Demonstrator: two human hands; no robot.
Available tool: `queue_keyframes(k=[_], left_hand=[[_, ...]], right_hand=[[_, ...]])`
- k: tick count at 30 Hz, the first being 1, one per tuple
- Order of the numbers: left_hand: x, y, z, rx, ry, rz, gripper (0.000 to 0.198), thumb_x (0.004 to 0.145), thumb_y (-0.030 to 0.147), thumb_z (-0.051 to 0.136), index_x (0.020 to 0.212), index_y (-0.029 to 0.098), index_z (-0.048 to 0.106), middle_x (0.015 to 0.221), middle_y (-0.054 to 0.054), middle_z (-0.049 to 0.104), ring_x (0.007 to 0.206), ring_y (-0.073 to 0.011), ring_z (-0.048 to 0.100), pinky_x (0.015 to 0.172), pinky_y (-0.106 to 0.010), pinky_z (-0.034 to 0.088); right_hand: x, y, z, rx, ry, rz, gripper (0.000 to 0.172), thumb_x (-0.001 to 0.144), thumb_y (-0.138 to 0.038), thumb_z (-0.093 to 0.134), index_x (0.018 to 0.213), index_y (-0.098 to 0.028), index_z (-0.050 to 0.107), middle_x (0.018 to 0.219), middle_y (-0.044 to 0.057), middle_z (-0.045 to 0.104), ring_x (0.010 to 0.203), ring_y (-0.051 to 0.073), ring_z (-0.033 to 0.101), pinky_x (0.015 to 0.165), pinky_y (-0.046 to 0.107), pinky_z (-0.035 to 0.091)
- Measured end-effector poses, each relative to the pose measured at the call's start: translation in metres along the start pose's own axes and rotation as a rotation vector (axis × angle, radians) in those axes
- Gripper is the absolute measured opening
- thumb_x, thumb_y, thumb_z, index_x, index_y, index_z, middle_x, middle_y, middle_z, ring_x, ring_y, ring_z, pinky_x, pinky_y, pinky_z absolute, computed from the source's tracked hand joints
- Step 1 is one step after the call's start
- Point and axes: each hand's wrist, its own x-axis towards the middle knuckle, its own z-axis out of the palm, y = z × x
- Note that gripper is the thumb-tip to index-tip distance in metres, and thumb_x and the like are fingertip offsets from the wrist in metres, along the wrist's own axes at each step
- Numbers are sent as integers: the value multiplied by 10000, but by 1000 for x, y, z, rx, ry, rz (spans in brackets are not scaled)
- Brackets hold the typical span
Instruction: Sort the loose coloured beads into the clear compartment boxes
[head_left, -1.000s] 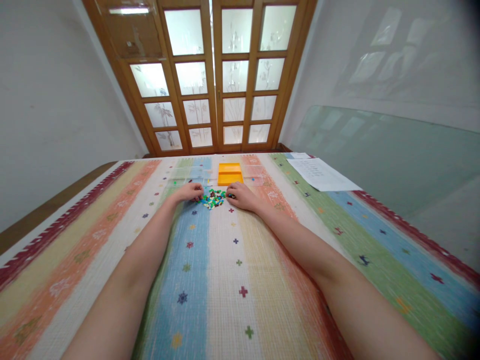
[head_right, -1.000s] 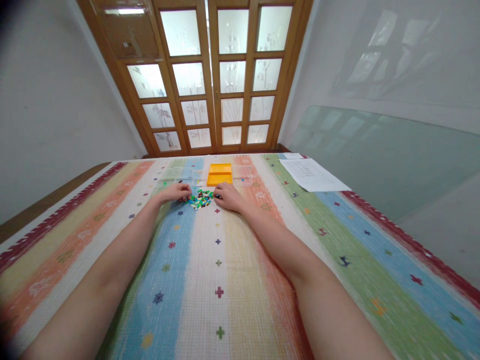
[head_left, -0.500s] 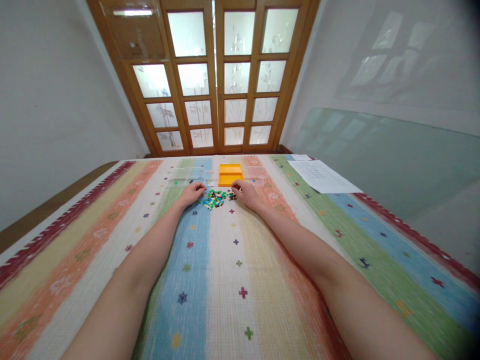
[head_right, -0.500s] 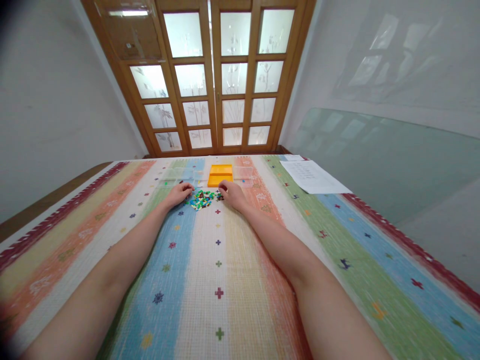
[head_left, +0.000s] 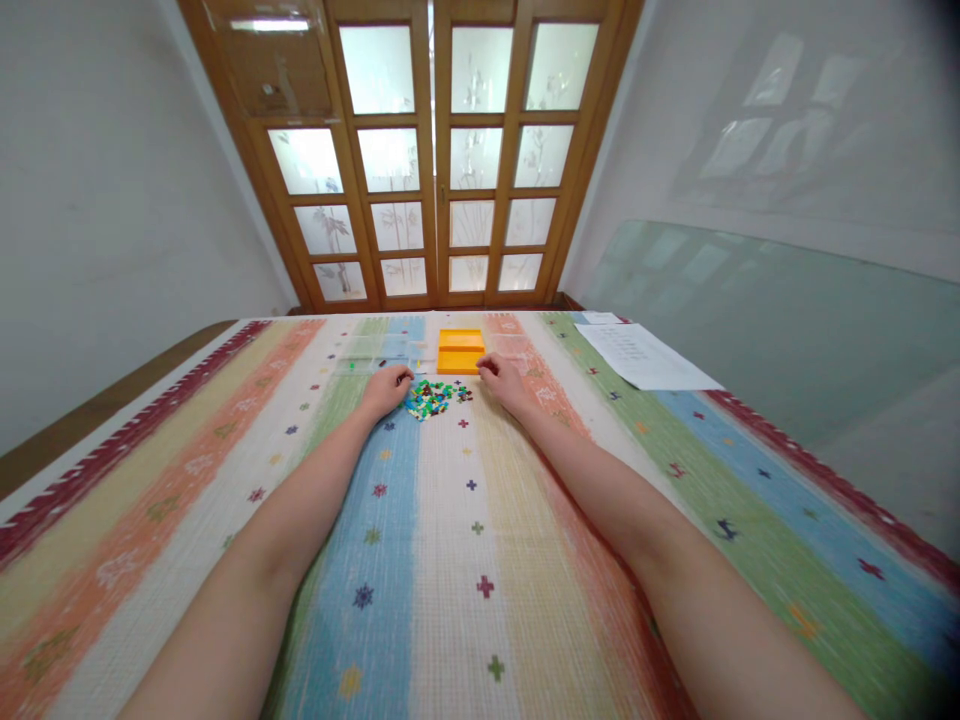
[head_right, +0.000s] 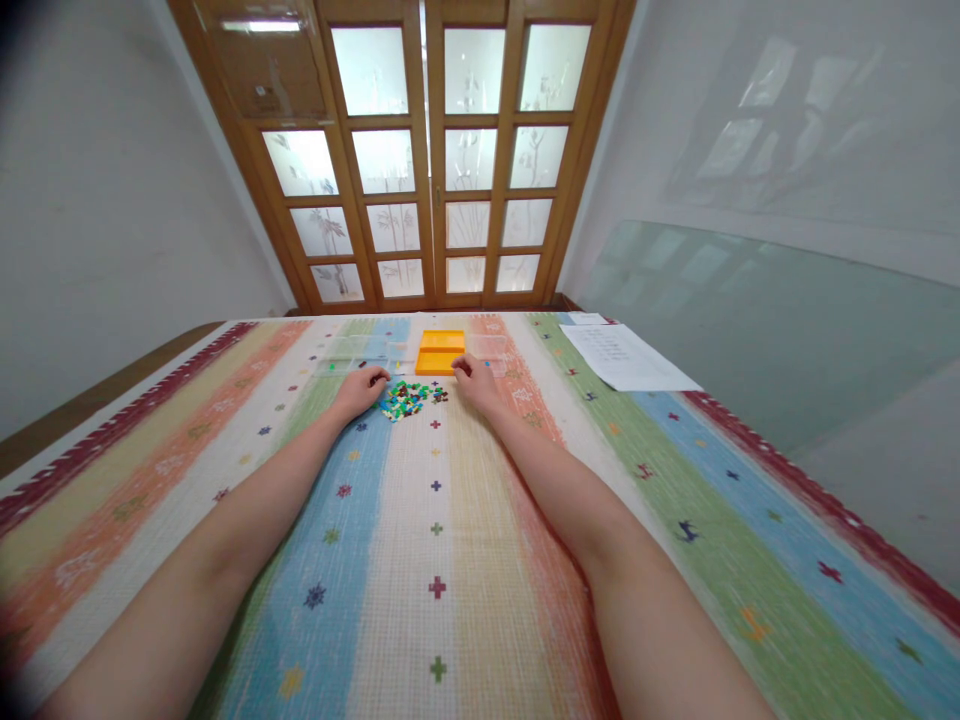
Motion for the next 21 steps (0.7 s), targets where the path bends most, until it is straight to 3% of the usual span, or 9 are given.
queue_keyframes(k=[4, 8, 12, 17, 21], left_hand=[[3, -8, 4, 2, 28, 49, 243, 899, 200, 550, 1004, 201, 769, 981, -73, 743, 896, -232, 631, 881, -338, 461], [5, -13, 6, -32, -22, 91, 277, 793, 119, 568, 952, 205, 778, 998, -69, 736, 909, -226, 624, 908, -338, 469], [4, -14, 5, -26, -72, 127, 284, 757, 123, 579, 945, 205, 776, 995, -63, 731, 929, -223, 621, 914, -337, 485], [5, -17, 0, -63, -139, 193, 250, 773, 185, 618, 973, 199, 767, 1009, -60, 726, 938, -217, 624, 905, -336, 497], [6, -19, -5, -108, -177, 258, 190, 790, 219, 639, 928, 194, 768, 975, -59, 711, 902, -207, 622, 886, -333, 496]], right_hand=[[1, 7, 5, 59, 19, 38, 204, 853, -233, 583, 997, -192, 722, 979, 73, 758, 896, 215, 678, 915, 405, 559], [5, 20, 11, 183, 18, 106, 343, 908, -206, 514, 1166, -184, 740, 1110, 103, 767, 921, 201, 726, 949, 428, 586], [9, 28, 16, 230, -4, 124, 473, 912, -180, 486, 1340, -200, 687, 1308, 112, 719, 1048, 193, 732, 1002, 425, 582], [12, 26, 19, 295, -72, 158, 614, 918, -224, 521, 1532, -239, 534, 1476, 126, 621, 1143, 210, 706, 954, 420, 610], [12, 23, 16, 329, -101, 151, 623, 909, -272, 596, 1529, -277, 533, 1529, 116, 581, 1186, 220, 684, 953, 424, 613]])
